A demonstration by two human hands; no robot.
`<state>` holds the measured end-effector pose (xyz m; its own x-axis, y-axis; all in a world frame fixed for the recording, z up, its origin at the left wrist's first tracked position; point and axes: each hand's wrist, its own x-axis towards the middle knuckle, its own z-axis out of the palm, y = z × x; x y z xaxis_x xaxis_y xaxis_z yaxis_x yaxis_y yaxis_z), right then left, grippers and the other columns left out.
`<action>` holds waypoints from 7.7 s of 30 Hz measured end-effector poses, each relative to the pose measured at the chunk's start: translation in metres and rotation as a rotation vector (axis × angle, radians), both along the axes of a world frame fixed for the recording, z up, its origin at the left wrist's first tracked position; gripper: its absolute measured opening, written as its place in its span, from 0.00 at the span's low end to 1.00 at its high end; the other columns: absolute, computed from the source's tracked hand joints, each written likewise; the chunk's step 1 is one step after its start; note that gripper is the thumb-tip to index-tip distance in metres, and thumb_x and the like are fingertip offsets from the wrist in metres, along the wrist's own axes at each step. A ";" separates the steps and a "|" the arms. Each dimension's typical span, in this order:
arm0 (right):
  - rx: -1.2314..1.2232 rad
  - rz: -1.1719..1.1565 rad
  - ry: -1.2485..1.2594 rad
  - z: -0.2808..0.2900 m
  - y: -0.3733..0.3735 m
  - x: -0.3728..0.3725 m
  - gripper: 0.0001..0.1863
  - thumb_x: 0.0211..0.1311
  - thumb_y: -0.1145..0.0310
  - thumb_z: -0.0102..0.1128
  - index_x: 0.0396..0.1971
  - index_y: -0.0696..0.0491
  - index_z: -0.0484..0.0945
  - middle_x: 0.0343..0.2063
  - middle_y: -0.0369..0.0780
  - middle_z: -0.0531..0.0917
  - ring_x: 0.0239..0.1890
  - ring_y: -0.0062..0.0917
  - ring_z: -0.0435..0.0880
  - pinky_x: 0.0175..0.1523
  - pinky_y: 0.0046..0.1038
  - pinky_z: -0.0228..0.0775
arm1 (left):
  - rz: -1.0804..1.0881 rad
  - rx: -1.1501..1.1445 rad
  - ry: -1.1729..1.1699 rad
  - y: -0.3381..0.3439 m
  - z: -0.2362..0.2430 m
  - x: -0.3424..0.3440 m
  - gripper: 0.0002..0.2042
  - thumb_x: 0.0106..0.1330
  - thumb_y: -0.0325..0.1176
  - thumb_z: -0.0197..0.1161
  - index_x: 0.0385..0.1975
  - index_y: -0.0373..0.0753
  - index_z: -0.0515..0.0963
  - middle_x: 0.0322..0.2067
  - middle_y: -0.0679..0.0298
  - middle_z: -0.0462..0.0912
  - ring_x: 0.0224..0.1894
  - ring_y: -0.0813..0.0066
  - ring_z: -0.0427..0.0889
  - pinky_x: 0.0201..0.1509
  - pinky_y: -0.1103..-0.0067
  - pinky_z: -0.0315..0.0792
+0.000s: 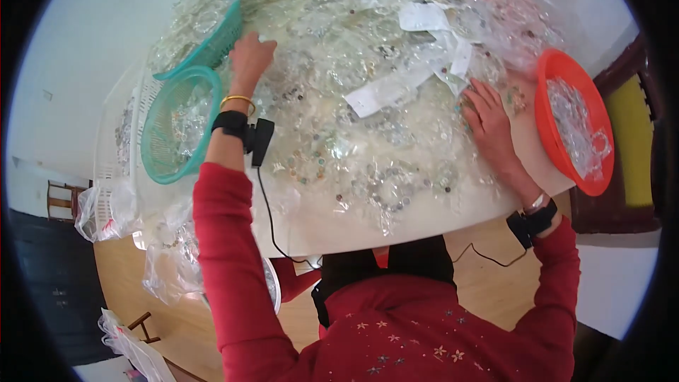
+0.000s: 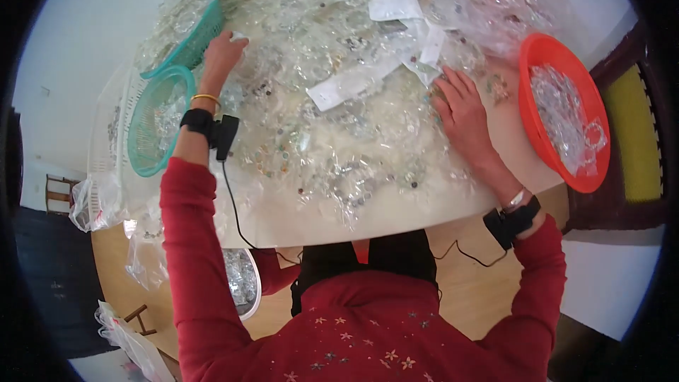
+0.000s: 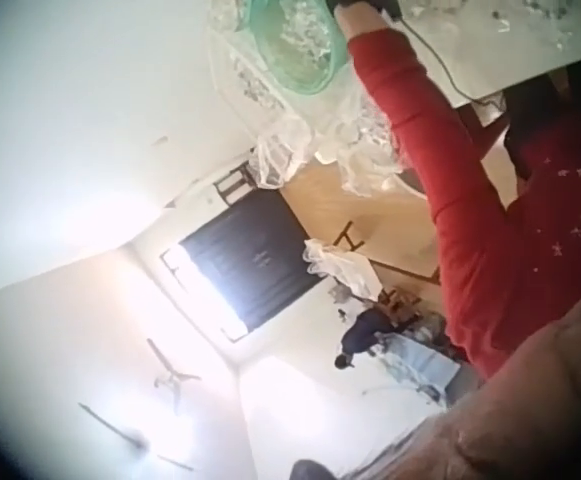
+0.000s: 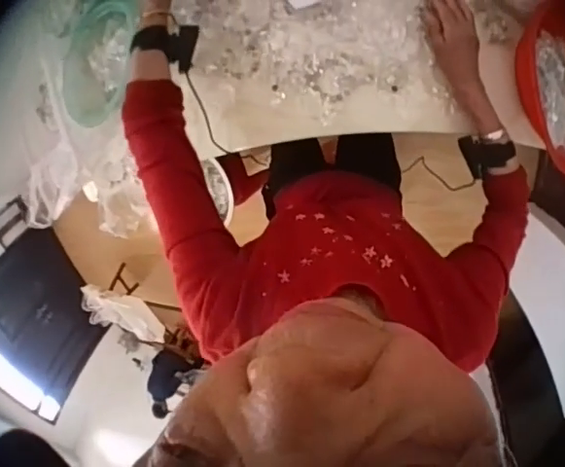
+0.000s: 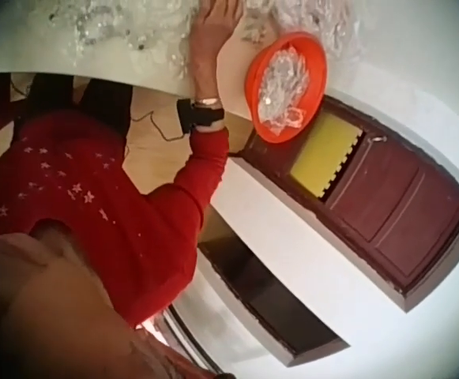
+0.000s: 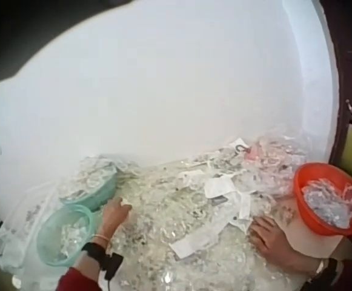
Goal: Sorting small clear plastic components and placing them into individual plastic bags.
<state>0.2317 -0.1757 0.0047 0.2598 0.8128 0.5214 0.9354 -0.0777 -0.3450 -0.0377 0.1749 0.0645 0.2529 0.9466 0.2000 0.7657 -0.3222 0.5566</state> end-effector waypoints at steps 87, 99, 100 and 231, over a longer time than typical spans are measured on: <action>-0.090 0.357 0.943 0.049 0.046 -0.147 0.14 0.57 0.71 0.59 0.43 0.59 0.77 0.22 0.38 0.82 0.24 0.19 0.80 0.30 0.19 0.73 | -0.243 -0.410 -1.534 -0.193 0.042 -0.112 0.07 0.64 0.31 0.54 0.33 0.32 0.70 0.30 0.54 0.80 0.30 0.69 0.81 0.35 0.77 0.76; -0.155 0.574 -0.216 0.033 -0.002 -0.159 0.25 0.48 0.66 0.65 0.50 0.50 0.73 0.53 0.42 0.72 0.59 0.37 0.66 0.63 0.45 0.53 | -0.498 0.348 -0.029 -0.222 -0.038 -0.113 0.22 0.53 0.32 0.63 0.49 0.35 0.71 0.53 0.45 0.67 0.55 0.47 0.67 0.58 0.64 0.64; -0.164 0.556 -0.246 0.029 0.001 -0.152 0.26 0.48 0.66 0.65 0.51 0.50 0.72 0.55 0.42 0.71 0.60 0.36 0.66 0.64 0.45 0.52 | -0.505 0.336 -0.001 -0.222 -0.038 -0.114 0.23 0.52 0.33 0.64 0.49 0.36 0.71 0.55 0.44 0.66 0.57 0.46 0.64 0.59 0.63 0.62; 0.171 0.145 -0.246 0.008 0.064 -0.041 0.21 0.48 0.80 0.54 0.45 0.49 0.75 0.40 0.37 0.80 0.56 0.30 0.70 0.63 0.44 0.56 | -0.304 -0.907 -0.840 -0.168 0.005 -0.061 0.04 0.60 0.24 0.55 0.33 0.35 0.73 0.27 0.60 0.80 0.32 0.69 0.81 0.29 0.78 0.78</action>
